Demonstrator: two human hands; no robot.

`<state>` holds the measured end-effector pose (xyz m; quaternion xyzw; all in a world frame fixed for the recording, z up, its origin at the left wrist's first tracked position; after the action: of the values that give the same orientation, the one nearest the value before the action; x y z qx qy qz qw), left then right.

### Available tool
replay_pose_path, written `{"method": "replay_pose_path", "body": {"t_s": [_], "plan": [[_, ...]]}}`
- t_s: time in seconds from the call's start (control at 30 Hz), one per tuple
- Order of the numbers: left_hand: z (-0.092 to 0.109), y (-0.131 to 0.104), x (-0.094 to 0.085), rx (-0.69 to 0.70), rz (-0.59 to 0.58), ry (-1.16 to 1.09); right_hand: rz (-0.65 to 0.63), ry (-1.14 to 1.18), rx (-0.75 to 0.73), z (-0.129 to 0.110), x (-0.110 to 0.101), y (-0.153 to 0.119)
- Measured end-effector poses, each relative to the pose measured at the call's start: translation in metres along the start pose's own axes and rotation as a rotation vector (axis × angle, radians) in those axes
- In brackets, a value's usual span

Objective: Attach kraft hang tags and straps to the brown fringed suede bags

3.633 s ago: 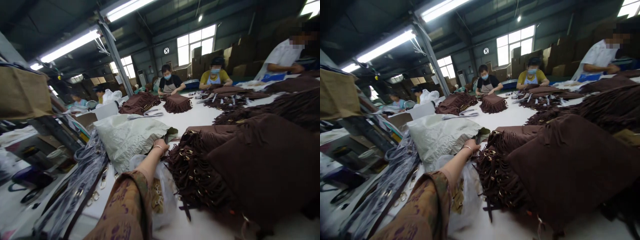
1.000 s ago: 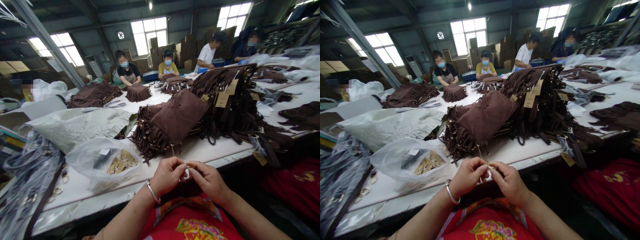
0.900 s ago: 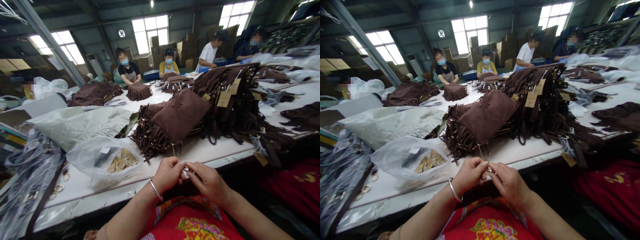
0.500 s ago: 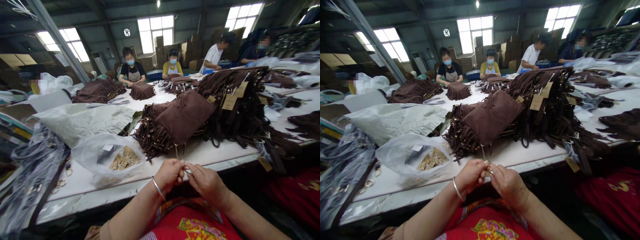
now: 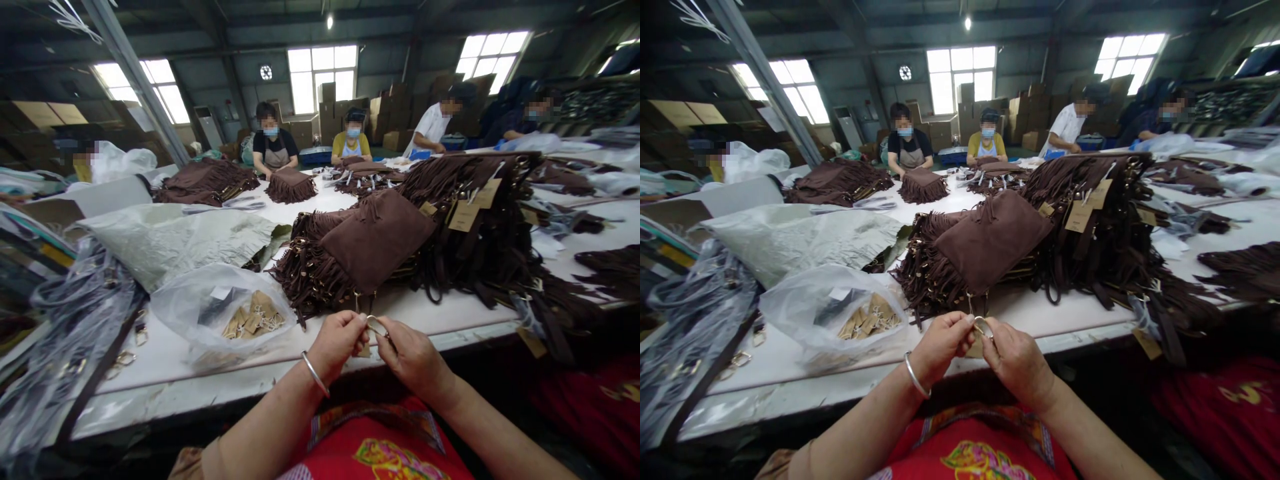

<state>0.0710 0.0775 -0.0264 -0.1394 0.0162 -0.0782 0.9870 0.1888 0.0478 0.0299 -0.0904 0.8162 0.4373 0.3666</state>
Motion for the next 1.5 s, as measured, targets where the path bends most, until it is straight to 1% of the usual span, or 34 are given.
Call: {"method": "replay_pose_path", "body": {"t_s": [0.1,0.17,0.33,0.37,0.43,0.5,0.57,0.63,0.73,0.83,0.9,1.07,1.17,1.27,1.37,1.5], "plan": [[-0.005,0.004,-0.012,-0.009,0.093,0.025,0.036,-0.018,0.021,0.004,-0.005,0.000],[-0.004,0.005,-0.017,0.009,0.154,0.060,0.053,-0.034,0.028,0.006,-0.008,0.002],[0.014,0.003,-0.011,0.119,0.170,0.205,0.053,-0.079,0.019,0.005,-0.009,0.007],[0.017,0.002,-0.013,0.136,0.201,0.244,0.056,-0.089,0.017,0.005,-0.010,0.007],[0.020,0.001,-0.022,0.152,0.303,0.308,0.063,-0.109,0.017,0.007,-0.010,0.007],[0.020,0.004,-0.031,0.148,0.389,0.329,0.068,-0.125,0.018,0.009,-0.011,0.008],[0.017,0.011,-0.033,0.132,0.412,0.287,0.068,-0.136,0.015,0.010,-0.011,0.009],[0.011,0.022,-0.030,0.094,0.371,0.194,0.066,-0.144,0.002,0.010,-0.011,0.013],[0.005,0.037,-0.020,0.038,0.261,0.056,0.055,-0.150,-0.018,0.008,-0.008,0.020],[0.011,0.043,-0.017,0.059,0.195,0.059,0.034,-0.158,-0.032,0.006,-0.004,0.028],[0.015,0.044,-0.020,0.085,0.190,0.104,0.022,-0.167,-0.043,0.006,-0.001,0.033],[0.025,0.041,-0.035,0.119,0.226,0.202,-0.004,-0.214,-0.064,0.007,0.006,0.043],[0.031,0.040,-0.038,0.104,0.190,0.204,-0.025,-0.248,-0.082,0.007,0.011,0.050],[0.035,0.037,-0.035,0.059,0.126,0.150,-0.038,-0.292,-0.104,0.006,0.014,0.057],[0.038,0.034,-0.027,0.006,0.047,0.055,-0.034,-0.339,-0.118,0.006,0.014,0.061],[0.035,0.034,-0.016,-0.085,-0.010,-0.070,-0.024,-0.369,-0.117,0.005,0.012,0.060]]}}
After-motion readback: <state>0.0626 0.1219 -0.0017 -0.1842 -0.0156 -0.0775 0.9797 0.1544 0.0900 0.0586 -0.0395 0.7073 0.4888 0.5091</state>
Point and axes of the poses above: each hand's wrist, its own y-axis towards the middle knuckle, its own x-axis out of the palm, z = x × y, the point moved 9 cm from there along y, towards the middle knuckle, and after that the axes turned 14 degrees about y, right-handed, at the moved point
